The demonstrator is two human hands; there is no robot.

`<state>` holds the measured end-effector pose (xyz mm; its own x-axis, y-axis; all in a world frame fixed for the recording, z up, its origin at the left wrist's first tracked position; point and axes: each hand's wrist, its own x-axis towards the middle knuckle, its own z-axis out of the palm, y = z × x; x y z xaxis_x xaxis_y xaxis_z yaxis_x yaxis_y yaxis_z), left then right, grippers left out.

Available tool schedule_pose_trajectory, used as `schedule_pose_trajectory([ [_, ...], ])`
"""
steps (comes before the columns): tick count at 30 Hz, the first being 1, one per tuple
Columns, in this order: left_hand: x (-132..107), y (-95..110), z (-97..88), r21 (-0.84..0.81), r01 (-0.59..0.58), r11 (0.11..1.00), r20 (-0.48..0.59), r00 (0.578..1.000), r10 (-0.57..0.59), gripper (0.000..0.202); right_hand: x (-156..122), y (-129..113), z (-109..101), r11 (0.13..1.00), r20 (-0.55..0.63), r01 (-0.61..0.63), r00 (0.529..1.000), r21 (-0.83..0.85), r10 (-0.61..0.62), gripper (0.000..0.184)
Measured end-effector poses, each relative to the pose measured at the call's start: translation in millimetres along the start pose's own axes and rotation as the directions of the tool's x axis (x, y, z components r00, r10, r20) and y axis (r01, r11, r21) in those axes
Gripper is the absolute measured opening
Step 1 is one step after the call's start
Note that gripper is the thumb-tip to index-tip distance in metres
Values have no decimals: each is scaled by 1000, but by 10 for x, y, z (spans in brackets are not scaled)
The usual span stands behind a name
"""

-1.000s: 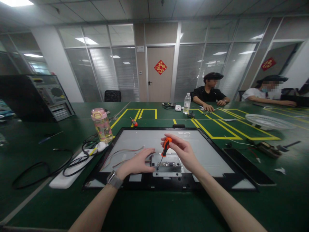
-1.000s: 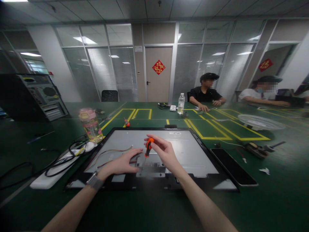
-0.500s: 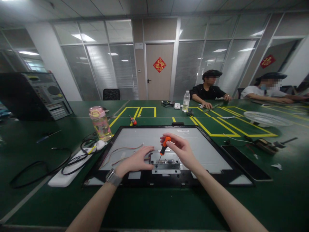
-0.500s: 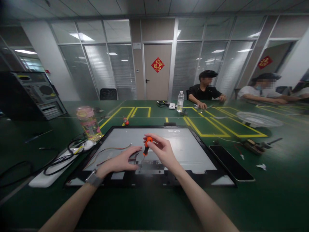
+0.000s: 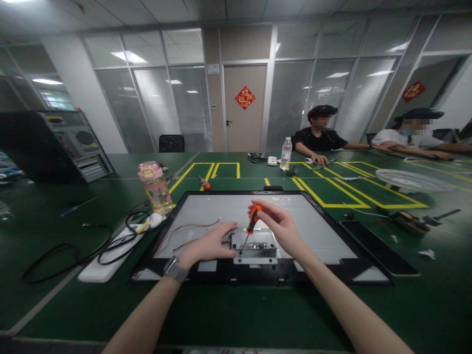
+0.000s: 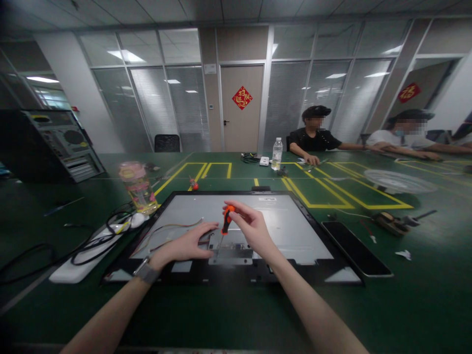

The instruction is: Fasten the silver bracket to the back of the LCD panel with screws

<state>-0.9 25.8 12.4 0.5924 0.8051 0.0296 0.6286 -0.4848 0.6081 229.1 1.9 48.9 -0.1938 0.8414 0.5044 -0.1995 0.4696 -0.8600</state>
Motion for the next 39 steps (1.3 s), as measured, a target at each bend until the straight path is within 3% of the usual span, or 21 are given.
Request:
schedule_pose_trajectory([
  [4,8,-35,15,-8,-15,1000,-12,1000,15,80,15,31,-5,995,-75,70,994,-69,-76,15],
  [7,6,-40,18,-11,-12,1000,-16,1000,12,79,20,36,-22,999,-61,47,997,-19,-48,10],
  [12,0,-20,9,2,-14,1000,-13,1000,14,79,6,-19,-30,997,58,-61,997,51,58,27],
  [16,-2,-2,3,11,-8,1000,-14,1000,9,78,-6,-55,-9,995,111,-72,992,70,64,33],
  [22,-9,21,-7,6,5,1000,-6,1000,-5,78,3,-39,3,983,-55,78,995,-166,-88,20],
  [27,-9,25,-8,5,8,1000,-5,1000,-8,79,5,-44,0,998,-5,24,1000,-63,-25,29],
  [32,-7,24,-10,5,1,1000,-9,1000,-1,80,0,-40,-2,988,-66,70,995,-136,-80,21],
  [36,-6,11,-1,11,0,1000,-11,1000,0,79,-11,-34,-6,999,21,27,999,-39,-26,30],
  [39,-2,-17,10,11,-4,1000,-6,1000,4,79,-15,-27,-1,999,6,14,1000,-30,-13,32],
])
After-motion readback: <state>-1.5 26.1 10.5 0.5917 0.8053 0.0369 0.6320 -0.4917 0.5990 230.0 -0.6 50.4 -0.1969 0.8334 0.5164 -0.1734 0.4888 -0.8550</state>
